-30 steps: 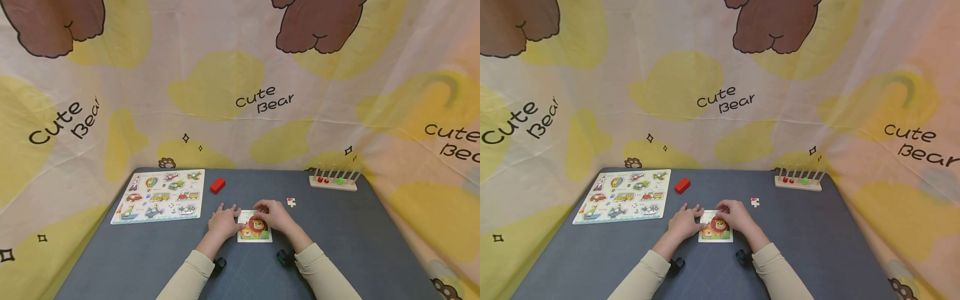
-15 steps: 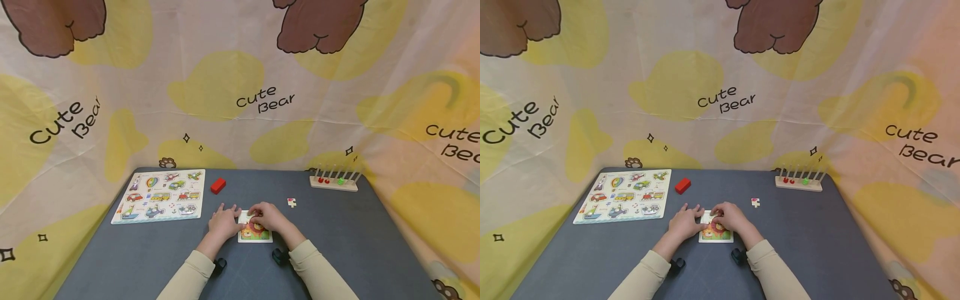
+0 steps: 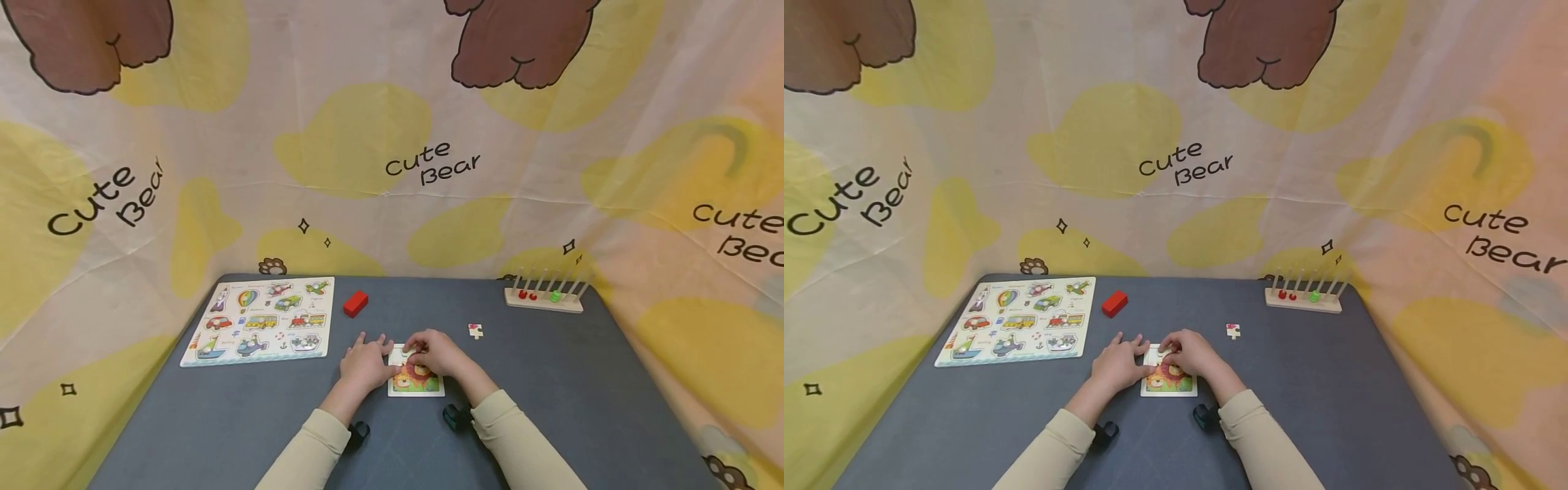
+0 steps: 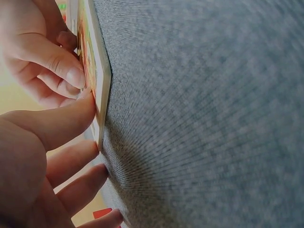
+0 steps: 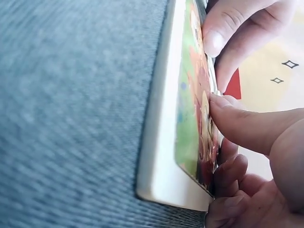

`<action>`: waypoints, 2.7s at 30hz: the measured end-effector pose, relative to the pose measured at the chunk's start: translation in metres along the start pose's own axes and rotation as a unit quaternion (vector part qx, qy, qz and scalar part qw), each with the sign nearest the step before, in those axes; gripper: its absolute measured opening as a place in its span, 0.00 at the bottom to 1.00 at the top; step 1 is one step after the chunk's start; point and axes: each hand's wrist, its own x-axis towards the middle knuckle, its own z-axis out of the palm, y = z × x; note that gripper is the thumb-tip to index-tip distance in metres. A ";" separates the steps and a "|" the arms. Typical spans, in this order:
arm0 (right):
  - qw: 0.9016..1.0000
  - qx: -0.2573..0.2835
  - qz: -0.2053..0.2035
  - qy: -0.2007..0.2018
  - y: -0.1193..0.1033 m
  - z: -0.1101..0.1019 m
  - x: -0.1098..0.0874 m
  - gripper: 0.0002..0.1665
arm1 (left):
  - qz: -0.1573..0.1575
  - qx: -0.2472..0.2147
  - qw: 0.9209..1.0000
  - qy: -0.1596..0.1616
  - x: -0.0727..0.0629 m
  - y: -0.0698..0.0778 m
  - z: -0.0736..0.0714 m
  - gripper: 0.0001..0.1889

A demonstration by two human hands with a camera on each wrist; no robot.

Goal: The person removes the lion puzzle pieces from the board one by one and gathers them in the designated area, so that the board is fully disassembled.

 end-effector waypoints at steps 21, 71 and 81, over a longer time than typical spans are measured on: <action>0.995 0.054 0.007 0.082 0.005 -0.001 -0.007 0.06 | 0.011 -0.007 1.000 0.008 0.000 0.001 0.001 0.34; 0.980 0.075 0.040 0.179 0.063 -0.091 -0.040 0.10 | -0.008 -0.011 1.000 0.003 -0.002 0.004 0.003 0.35; 0.982 0.067 0.040 0.174 0.084 -0.107 -0.045 0.11 | -0.009 -0.005 1.000 0.006 -0.001 0.004 0.001 0.35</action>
